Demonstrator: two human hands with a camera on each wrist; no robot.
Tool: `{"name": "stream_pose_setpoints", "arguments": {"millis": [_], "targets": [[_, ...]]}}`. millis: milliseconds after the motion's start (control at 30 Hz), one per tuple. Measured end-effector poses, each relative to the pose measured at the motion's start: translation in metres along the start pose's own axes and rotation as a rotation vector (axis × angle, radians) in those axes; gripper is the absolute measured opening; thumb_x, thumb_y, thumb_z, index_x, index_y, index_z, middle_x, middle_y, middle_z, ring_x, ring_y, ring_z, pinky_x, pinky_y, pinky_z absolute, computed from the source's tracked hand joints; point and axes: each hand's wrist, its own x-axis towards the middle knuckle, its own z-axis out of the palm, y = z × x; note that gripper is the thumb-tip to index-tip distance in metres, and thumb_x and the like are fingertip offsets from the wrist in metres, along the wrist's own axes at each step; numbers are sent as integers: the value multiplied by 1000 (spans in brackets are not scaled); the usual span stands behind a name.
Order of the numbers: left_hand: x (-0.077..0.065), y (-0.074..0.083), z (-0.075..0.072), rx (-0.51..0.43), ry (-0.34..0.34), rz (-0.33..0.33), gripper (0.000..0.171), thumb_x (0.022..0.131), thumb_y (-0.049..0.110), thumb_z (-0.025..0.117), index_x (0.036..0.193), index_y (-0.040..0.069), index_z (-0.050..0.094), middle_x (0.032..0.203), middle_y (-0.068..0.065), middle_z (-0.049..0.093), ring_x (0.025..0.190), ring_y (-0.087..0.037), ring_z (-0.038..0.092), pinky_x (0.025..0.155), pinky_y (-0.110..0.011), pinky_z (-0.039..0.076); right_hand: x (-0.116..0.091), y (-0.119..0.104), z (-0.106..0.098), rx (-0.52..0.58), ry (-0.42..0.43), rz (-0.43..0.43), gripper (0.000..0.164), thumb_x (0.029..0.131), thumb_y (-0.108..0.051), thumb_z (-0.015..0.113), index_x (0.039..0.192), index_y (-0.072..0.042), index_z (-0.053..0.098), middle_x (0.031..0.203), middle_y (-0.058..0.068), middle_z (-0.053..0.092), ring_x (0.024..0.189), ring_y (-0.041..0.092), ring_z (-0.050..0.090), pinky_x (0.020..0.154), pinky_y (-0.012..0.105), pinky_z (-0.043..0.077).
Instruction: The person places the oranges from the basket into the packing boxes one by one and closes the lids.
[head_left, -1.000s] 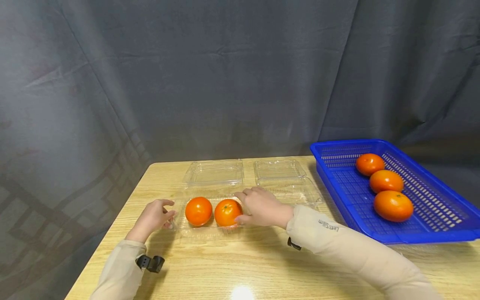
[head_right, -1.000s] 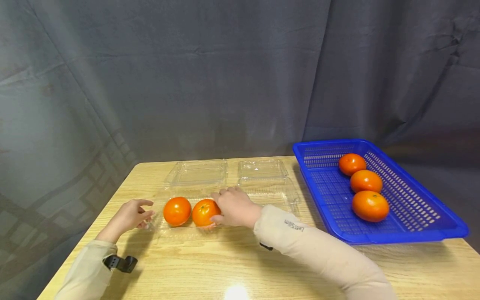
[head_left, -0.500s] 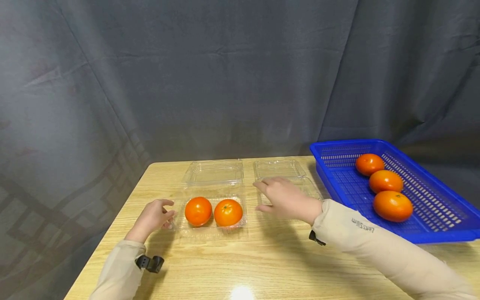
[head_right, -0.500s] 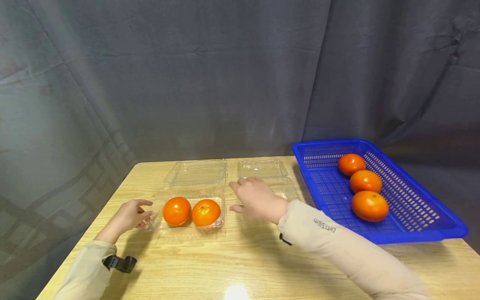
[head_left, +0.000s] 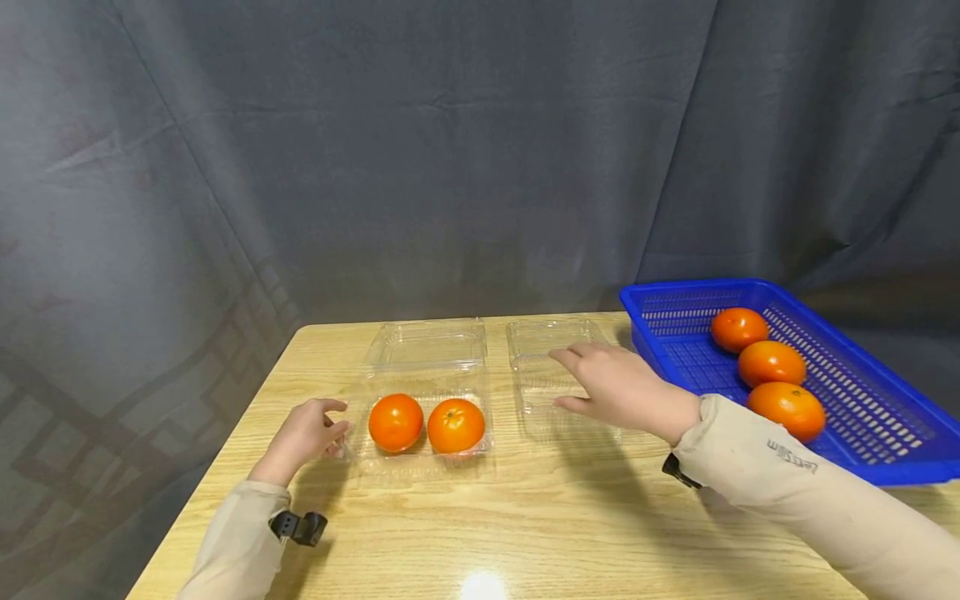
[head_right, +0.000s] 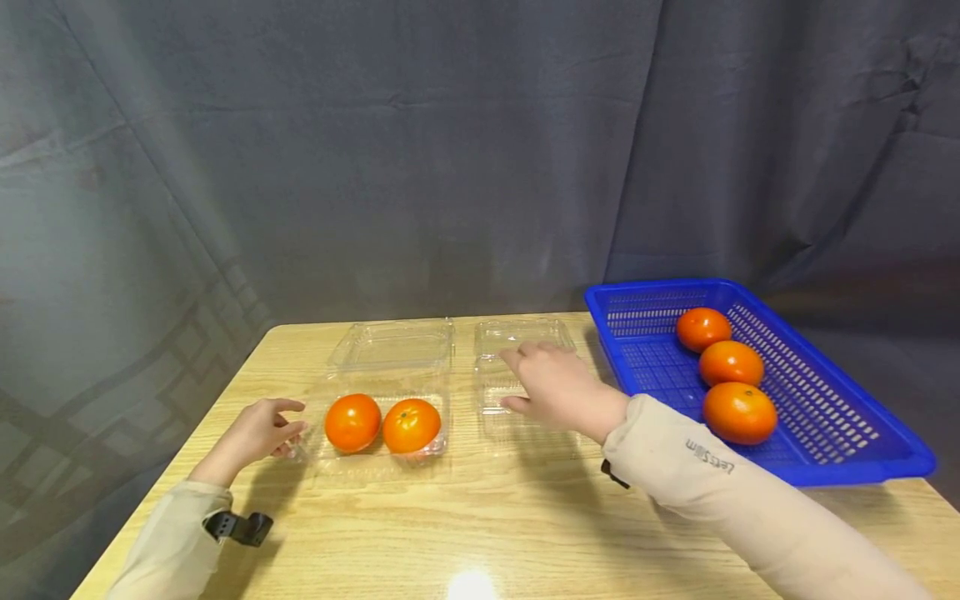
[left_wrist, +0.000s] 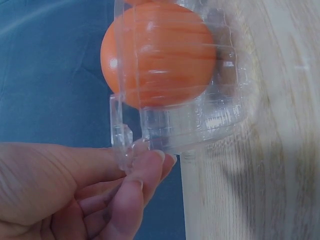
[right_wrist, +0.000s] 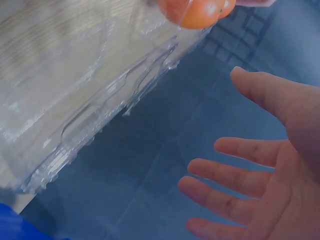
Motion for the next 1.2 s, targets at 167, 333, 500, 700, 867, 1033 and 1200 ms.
{"name": "stream_pose_setpoints", "arguments": {"millis": [167, 333, 500, 700, 867, 1033, 1200], "targets": [[0, -1, 1, -1, 2, -1, 40, 88, 4, 55, 123, -13, 46, 72, -12, 64, 51, -11, 57, 51, -28, 50, -7, 9, -6, 9, -2, 18, 55, 77, -35, 70, 119, -1, 56, 109, 15, 63, 98, 32, 60, 84, 44, 49], [0, -2, 1, 1, 5, -4, 40, 87, 4, 56, 122, -13, 46, 71, -11, 63, 50, -11, 57, 52, -28, 51, -14, 21, -10, 39, -38, 61, 55, 78, -32, 69, 120, 0, 55, 108, 17, 61, 94, 32, 61, 76, 45, 51], [0, -2, 1, 6, 10, 2, 40, 87, 4, 56, 122, -14, 47, 71, -11, 64, 50, -11, 57, 51, -27, 50, -21, 36, -12, 54, -51, 90, 55, 78, -30, 69, 121, 1, 53, 106, 18, 60, 90, 32, 61, 71, 46, 52], [0, -1, 0, 7, 8, 3, 40, 87, 4, 56, 121, -14, 47, 71, -11, 64, 51, -12, 58, 51, -27, 50, -28, 53, -13, 36, -53, 116, 56, 77, -30, 71, 117, 5, 55, 104, 22, 62, 88, 34, 62, 73, 47, 52], [0, -1, 0, 0, 11, 2, 40, 87, 4, 56, 122, -14, 47, 70, -11, 64, 51, -12, 58, 51, -27, 50, -32, 65, -16, -8, -94, 157, 56, 77, -32, 70, 118, 4, 55, 106, 26, 61, 92, 40, 61, 74, 49, 51], [0, -1, 1, 0, 15, 1, 40, 87, 3, 56, 122, -14, 47, 71, -11, 64, 51, -13, 58, 52, -27, 51, -36, 80, -18, -11, -169, 218, 62, 79, -36, 68, 122, 6, 51, 114, 30, 57, 103, 46, 54, 82, 54, 47], [1, -2, 2, 3, 13, -2, 40, 87, 4, 57, 122, -14, 47, 71, -11, 65, 52, -15, 60, 52, -27, 51, -41, 98, -16, -22, -248, 261, 65, 78, -38, 68, 122, 7, 50, 112, 31, 57, 102, 48, 53, 79, 57, 47]]}}
